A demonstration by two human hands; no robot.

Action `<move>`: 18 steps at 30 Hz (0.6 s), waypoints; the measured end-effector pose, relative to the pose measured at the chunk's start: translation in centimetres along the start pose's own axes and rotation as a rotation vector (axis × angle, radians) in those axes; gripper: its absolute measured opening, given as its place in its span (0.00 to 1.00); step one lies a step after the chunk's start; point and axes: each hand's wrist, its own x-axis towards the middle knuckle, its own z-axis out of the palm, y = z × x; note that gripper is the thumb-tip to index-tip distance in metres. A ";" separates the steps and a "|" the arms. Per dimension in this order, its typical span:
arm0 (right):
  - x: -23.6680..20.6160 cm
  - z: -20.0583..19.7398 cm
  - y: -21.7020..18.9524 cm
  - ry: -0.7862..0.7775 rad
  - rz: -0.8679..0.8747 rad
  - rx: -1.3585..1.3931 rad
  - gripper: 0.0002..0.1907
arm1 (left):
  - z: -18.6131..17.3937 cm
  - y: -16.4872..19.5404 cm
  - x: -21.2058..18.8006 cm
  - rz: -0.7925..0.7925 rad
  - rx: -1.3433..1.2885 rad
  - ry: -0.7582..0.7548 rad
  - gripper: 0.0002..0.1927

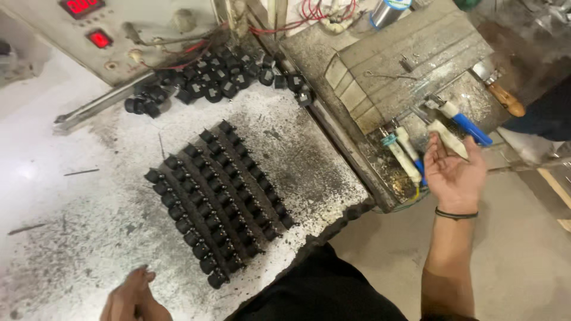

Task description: The person solders small black electronic components arranged in a grid on a workbench, holding each component steady with one hand while applying a heated soldering iron with the other, working through the rows one component at a time. Near the end, the person places finished components into a tray beside a testing machine.

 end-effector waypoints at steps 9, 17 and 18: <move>-14.4 12.0 21.2 -1.703 -0.755 -1.190 0.13 | 1.9 5.2 -4.2 0.221 -0.380 -0.104 0.26; -17.9 22.2 41.2 -2.293 -1.357 -1.060 0.04 | -7.9 -10.8 -7.1 -0.893 0.227 -0.472 0.16; -18.0 23.0 44.0 -2.271 -1.466 -1.076 0.03 | -9.6 -12.3 -8.1 -1.016 0.285 -0.421 0.16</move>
